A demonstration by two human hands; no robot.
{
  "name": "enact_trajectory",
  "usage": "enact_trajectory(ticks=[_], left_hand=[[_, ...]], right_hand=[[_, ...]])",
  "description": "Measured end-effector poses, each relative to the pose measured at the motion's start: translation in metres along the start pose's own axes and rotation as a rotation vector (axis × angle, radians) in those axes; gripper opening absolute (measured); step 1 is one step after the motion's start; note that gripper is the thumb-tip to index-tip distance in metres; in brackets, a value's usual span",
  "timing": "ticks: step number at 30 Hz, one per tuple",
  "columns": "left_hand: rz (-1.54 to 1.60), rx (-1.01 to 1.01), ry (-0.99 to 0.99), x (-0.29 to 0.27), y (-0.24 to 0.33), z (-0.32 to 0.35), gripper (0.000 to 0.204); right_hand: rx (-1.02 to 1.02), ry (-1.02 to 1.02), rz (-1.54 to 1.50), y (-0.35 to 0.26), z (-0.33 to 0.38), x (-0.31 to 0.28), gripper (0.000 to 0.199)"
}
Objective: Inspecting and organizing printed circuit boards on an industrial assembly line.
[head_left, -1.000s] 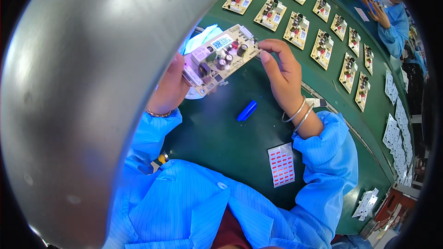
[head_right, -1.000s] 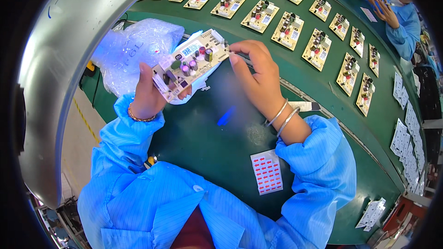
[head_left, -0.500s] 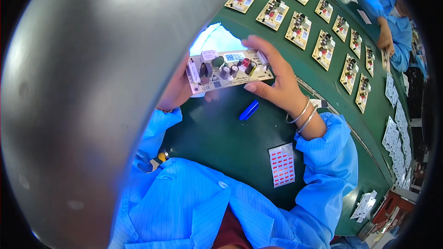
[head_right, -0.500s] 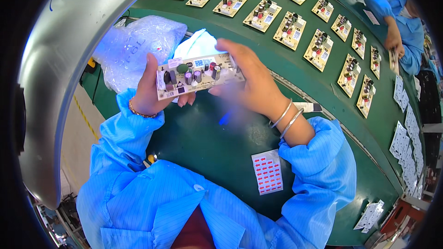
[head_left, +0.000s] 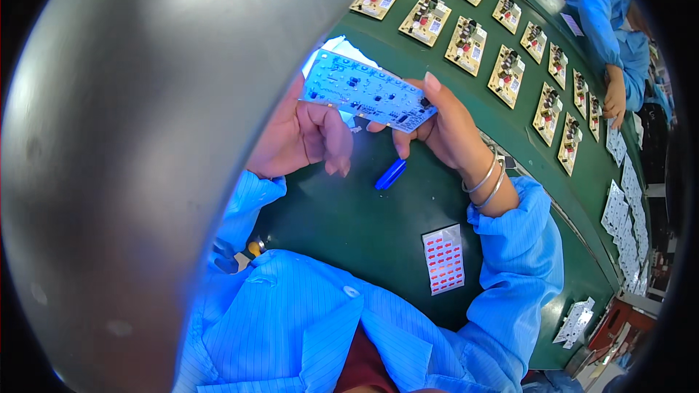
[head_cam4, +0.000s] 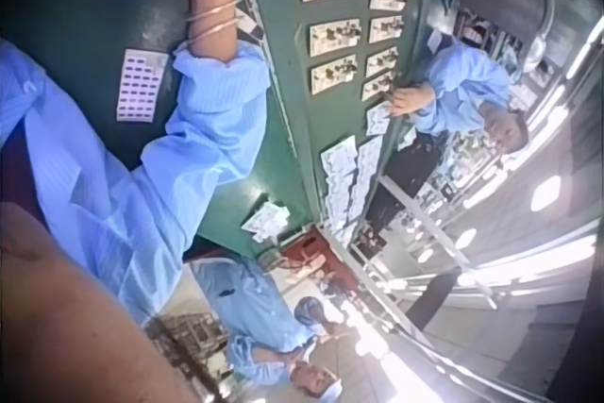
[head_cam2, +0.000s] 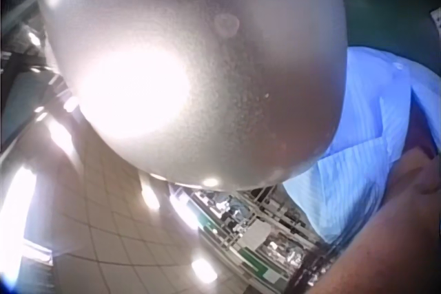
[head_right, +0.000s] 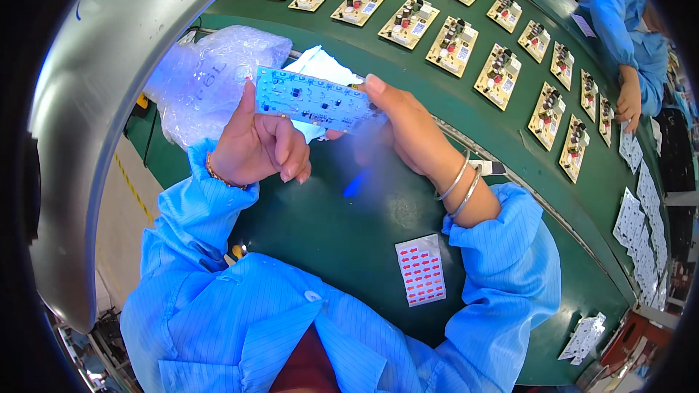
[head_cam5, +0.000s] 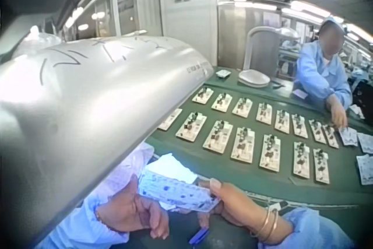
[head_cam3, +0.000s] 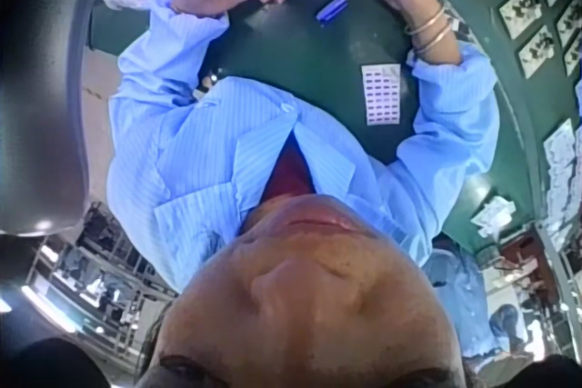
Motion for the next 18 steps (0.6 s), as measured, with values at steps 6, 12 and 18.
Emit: enact_trajectory(ticks=[6,12,18], left_hand=[[0.0,-0.042,-0.142,0.0,-0.006,0.005,0.085],[0.007,-0.058,-0.201,-0.001,-0.007,0.006,0.084],[-0.05,0.032,0.001,0.005,-0.01,-0.002,0.073]], right_hand=[[0.059,-0.14,-0.313,0.0,0.003,-0.002,0.048],[0.136,-0.08,-0.433,-0.002,0.004,-0.001,0.047],[0.015,0.005,-0.213,-0.018,0.021,-0.03,0.046]])
Point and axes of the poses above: each hand's wrist, its own z-axis away from the middle knuckle, its own x-axis out of the palm, y = z × x, the point moved 3 cm from there along -z, towards the middle knuckle, and after that the axes turned 2 degrees about z, right-handed, at the moved point
